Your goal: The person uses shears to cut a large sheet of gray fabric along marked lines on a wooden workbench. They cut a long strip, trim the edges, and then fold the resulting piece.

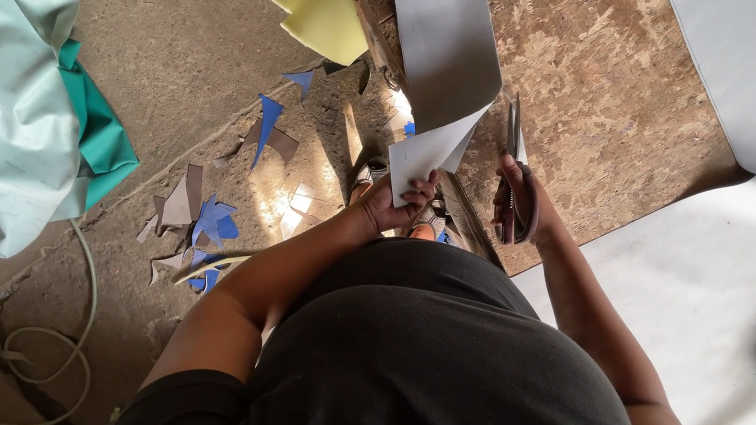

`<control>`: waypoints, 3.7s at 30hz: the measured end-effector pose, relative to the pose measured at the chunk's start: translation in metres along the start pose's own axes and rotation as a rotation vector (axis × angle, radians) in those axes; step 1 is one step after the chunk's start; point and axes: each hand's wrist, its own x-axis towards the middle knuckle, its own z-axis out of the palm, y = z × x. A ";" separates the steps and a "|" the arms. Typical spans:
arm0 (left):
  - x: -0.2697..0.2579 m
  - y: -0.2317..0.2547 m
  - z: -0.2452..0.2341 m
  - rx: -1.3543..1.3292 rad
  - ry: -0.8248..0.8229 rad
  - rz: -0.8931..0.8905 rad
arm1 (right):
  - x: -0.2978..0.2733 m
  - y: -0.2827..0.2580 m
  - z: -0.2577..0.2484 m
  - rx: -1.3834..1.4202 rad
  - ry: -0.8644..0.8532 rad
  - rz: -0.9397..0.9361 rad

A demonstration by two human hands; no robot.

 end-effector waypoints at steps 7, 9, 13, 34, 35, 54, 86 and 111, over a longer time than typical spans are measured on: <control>-0.016 -0.045 0.079 0.986 0.378 0.350 | -0.005 0.002 -0.006 -0.155 0.032 0.023; -0.009 -0.045 0.067 1.112 0.388 0.409 | 0.001 -0.004 -0.007 -0.236 0.027 0.030; -0.001 -0.044 0.058 1.267 0.394 0.497 | 0.015 -0.017 -0.013 -0.405 0.032 0.027; 0.001 -0.044 0.057 1.042 0.320 0.417 | 0.002 -0.028 -0.024 -0.372 -0.018 0.102; 0.000 -0.044 0.058 1.042 0.320 0.414 | 0.002 -0.031 -0.020 -0.370 -0.016 0.104; -0.002 -0.039 0.056 1.150 0.380 0.393 | 0.039 -0.033 -0.008 -0.439 0.056 -0.012; 0.002 -0.034 0.046 1.214 0.356 0.379 | 0.129 -0.072 0.012 -0.589 0.045 -0.125; -0.025 -0.030 0.098 1.551 0.292 0.361 | 0.145 -0.102 0.017 -0.770 0.256 -0.092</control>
